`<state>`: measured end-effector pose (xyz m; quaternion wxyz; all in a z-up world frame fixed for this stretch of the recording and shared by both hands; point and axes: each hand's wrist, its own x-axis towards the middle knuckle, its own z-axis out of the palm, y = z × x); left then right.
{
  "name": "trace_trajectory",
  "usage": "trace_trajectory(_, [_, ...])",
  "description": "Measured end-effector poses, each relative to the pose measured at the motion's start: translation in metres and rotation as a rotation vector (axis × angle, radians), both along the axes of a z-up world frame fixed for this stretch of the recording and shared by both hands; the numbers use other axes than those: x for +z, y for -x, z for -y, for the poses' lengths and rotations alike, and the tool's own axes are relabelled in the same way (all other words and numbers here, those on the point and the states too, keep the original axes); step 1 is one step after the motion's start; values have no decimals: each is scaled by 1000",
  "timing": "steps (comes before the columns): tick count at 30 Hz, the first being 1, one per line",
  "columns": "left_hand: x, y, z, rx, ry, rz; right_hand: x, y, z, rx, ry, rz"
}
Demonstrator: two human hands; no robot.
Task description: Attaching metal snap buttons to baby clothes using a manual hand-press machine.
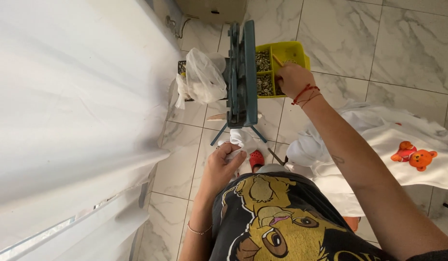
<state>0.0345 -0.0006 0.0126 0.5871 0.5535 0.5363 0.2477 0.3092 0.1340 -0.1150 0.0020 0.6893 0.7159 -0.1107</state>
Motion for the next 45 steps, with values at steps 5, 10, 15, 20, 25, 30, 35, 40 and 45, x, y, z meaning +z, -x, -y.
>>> trace_trajectory(5, [-4, 7, 5, 1, -25, 19, 6, 1, 5, 21, 3, 49])
trace_trajectory(10, [-2, 14, 8, -18, 8, 35, 88, 54, 52, -203, -71, -907])
trace_trajectory(15, [-9, 16, 11, -68, 2, 10, 37, 86, 80, -239, -31, -1051])
trace_trajectory(20, [1, 15, 9, -86, 31, 17, 38, 89, 81, -210, -42, -994])
trace_trajectory(25, [2, 15, 8, -68, 28, 6, 39, 97, 81, -150, -45, -916])
trace_trajectory(30, [4, 16, 8, -76, 29, -17, 41, 99, 84, -116, -52, -850])
trace_trajectory(35, [-3, 19, 8, -100, -50, -43, 63, 103, 94, -77, -50, -789])
trace_trajectory(40, [-1, 20, 3, -257, -298, -181, 102, 107, 117, 350, 601, -1019])
trace_trajectory(45, [17, 21, 2, -311, -334, -153, 78, 100, 120, 545, 475, -778])
